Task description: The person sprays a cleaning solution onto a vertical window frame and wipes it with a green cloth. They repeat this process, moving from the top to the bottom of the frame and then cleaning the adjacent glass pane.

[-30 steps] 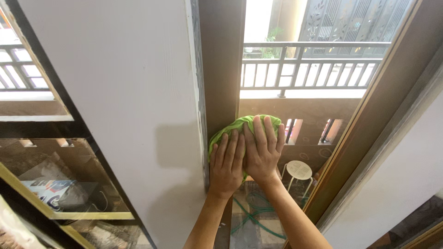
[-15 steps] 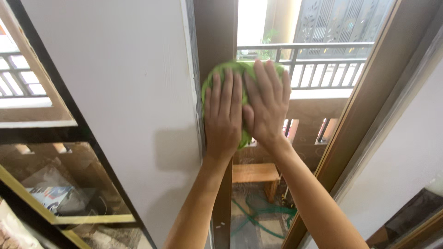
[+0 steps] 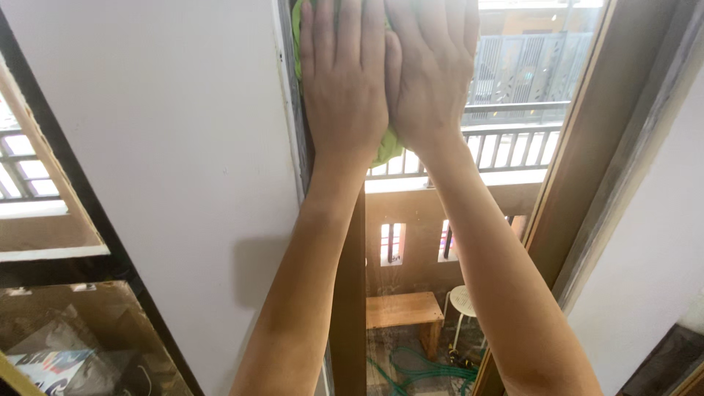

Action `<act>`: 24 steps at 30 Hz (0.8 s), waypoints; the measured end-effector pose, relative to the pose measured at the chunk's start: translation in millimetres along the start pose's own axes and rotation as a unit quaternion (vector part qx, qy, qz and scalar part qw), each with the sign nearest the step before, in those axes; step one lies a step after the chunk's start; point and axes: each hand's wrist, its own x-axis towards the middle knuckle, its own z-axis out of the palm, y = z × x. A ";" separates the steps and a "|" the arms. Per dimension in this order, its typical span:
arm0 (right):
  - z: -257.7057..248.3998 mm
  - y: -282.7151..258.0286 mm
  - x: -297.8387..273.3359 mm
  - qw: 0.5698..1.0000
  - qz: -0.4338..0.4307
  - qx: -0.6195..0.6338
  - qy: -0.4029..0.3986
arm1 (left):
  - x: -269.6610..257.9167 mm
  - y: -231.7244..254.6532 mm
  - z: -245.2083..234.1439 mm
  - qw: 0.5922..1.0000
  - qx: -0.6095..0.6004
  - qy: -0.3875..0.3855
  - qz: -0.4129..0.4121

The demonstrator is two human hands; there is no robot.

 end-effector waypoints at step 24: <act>-23.4 -21.2 -201.3 0.995 0.005 -0.072 -0.073 | -200.7 62.3 -50.9 0.986 -0.010 -0.146 -0.083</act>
